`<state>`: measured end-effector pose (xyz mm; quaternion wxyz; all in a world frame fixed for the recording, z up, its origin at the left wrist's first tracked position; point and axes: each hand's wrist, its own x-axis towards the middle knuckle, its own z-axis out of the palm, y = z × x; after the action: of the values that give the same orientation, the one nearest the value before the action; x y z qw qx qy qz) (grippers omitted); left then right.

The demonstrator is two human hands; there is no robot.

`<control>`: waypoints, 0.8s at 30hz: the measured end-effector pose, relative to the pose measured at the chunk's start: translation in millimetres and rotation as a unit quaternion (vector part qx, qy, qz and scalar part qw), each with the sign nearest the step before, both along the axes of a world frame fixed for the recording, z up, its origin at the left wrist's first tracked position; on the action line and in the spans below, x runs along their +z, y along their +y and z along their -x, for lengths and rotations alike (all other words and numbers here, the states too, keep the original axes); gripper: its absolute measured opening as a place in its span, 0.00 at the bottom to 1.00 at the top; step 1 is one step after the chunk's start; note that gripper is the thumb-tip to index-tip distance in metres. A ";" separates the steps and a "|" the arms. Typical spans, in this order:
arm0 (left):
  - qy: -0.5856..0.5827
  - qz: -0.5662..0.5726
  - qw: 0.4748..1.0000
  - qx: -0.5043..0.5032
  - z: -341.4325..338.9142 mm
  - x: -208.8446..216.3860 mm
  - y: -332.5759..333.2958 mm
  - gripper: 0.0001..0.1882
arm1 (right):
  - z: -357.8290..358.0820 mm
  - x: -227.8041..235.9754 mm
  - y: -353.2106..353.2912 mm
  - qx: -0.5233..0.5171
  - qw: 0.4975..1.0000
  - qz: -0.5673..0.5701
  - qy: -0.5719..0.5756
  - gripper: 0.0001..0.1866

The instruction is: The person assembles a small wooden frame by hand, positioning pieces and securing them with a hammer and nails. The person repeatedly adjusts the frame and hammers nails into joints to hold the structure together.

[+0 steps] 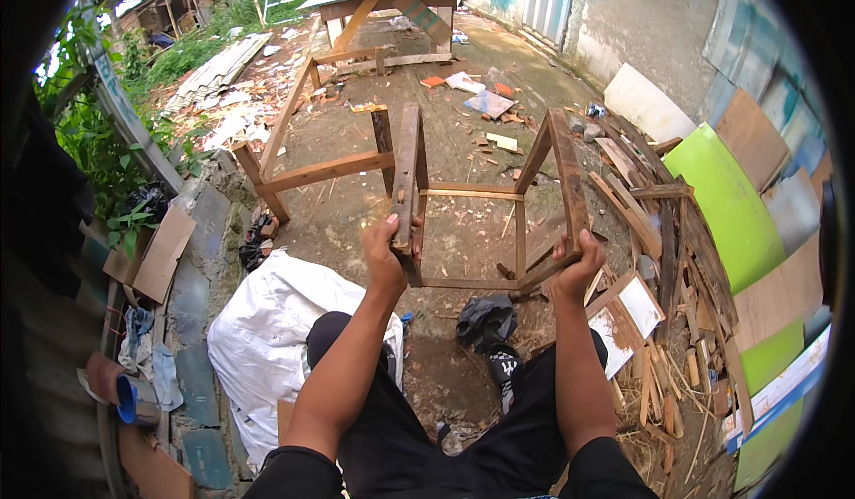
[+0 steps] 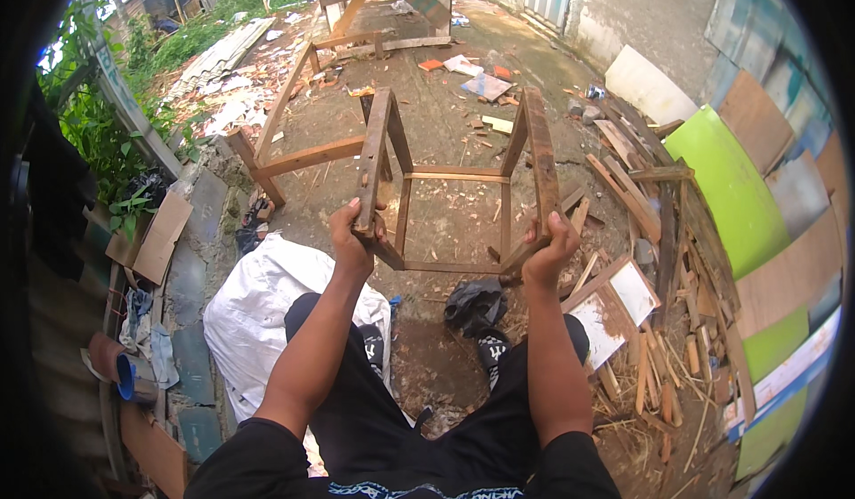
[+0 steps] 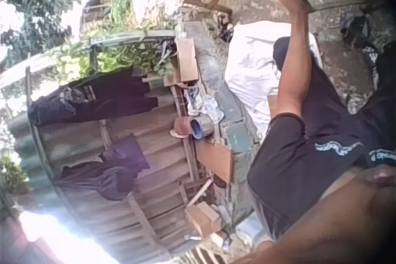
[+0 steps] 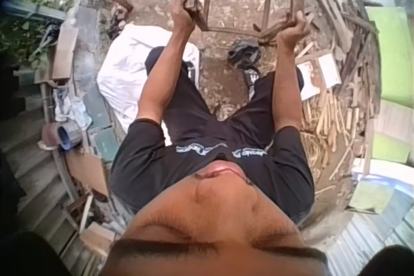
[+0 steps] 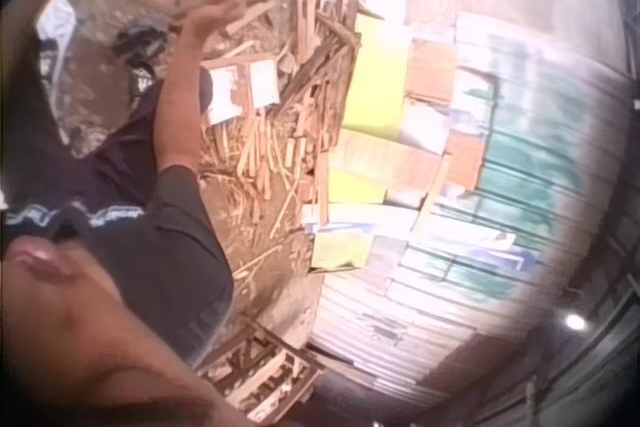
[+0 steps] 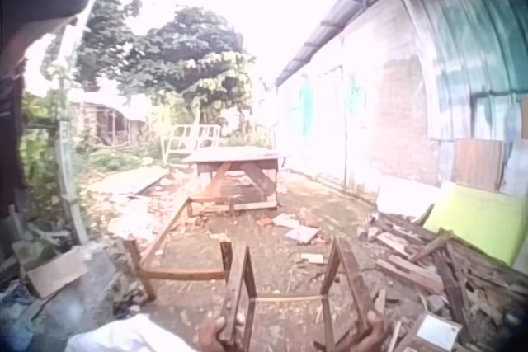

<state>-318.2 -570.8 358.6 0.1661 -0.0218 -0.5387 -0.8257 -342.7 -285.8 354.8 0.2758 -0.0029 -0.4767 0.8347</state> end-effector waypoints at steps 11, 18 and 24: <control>-0.007 -0.065 0.998 0.018 5.8 -2.4 -9.9 0.28 | -1.4 -2.3 4.9 0.046 0.998 0.022 0.028 0.17; -0.022 -0.018 1.000 -0.010 2.1 2.1 -5.9 0.27 | -1.9 -5.2 0.3 0.033 0.999 0.023 0.030 0.16; -0.062 -0.047 0.992 -0.097 9.5 4.5 -9.9 0.30 | -1.5 -8.5 -5.1 0.005 1.000 0.023 0.015 0.16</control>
<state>-327.7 -580.8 363.0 0.0524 -0.0149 -0.5039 -0.8621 -341.2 -290.8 346.3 0.2786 0.0053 -0.4530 0.8468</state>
